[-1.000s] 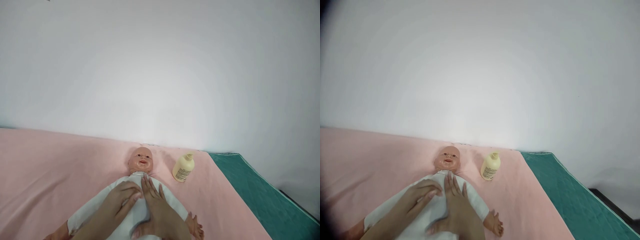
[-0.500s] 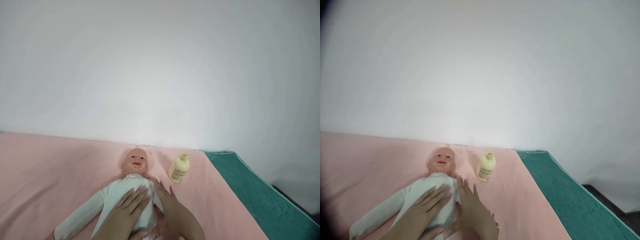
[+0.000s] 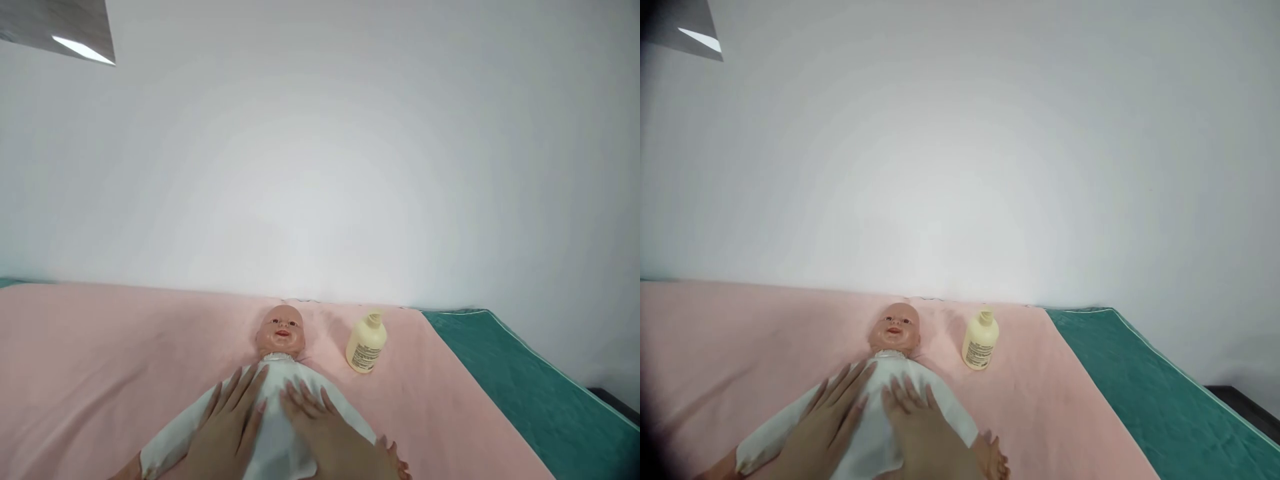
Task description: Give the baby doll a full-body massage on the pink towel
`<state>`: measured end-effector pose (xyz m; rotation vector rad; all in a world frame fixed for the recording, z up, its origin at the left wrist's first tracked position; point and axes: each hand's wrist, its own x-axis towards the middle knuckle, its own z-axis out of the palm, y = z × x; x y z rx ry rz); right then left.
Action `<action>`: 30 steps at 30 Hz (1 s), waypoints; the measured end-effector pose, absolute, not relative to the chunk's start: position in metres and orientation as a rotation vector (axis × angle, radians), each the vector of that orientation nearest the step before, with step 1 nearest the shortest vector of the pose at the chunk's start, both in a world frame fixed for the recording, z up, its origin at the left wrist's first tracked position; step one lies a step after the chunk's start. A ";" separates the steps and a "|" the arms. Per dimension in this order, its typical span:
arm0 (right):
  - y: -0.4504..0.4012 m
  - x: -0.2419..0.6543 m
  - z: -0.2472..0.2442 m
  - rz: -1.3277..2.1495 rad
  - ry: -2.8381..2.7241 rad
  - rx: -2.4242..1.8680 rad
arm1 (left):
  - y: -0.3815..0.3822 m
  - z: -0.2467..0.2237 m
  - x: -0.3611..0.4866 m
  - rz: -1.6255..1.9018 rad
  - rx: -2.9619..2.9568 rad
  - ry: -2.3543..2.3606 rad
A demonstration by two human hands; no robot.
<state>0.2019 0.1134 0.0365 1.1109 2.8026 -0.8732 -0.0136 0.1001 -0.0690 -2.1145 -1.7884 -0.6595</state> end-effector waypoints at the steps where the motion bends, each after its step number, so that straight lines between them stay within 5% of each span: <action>1: 0.113 0.195 0.031 -0.866 2.866 0.964 | 0.101 -0.071 -0.019 -0.638 -2.104 -1.816; 6: 0.102 0.166 0.028 -0.945 2.922 0.640 | 0.108 -0.085 -0.049 -0.507 -2.096 -1.778; 12: 0.107 0.161 0.039 -1.062 2.885 0.924 | 0.107 -0.079 -0.054 -0.437 -2.113 -1.735; 24: 0.134 0.198 0.027 -1.034 2.585 1.343 | 0.108 -0.047 -0.038 -0.942 -2.188 -1.834; 30: 0.144 0.219 0.014 -1.057 2.565 1.319 | 0.093 -0.013 -0.015 -1.029 -2.795 -1.111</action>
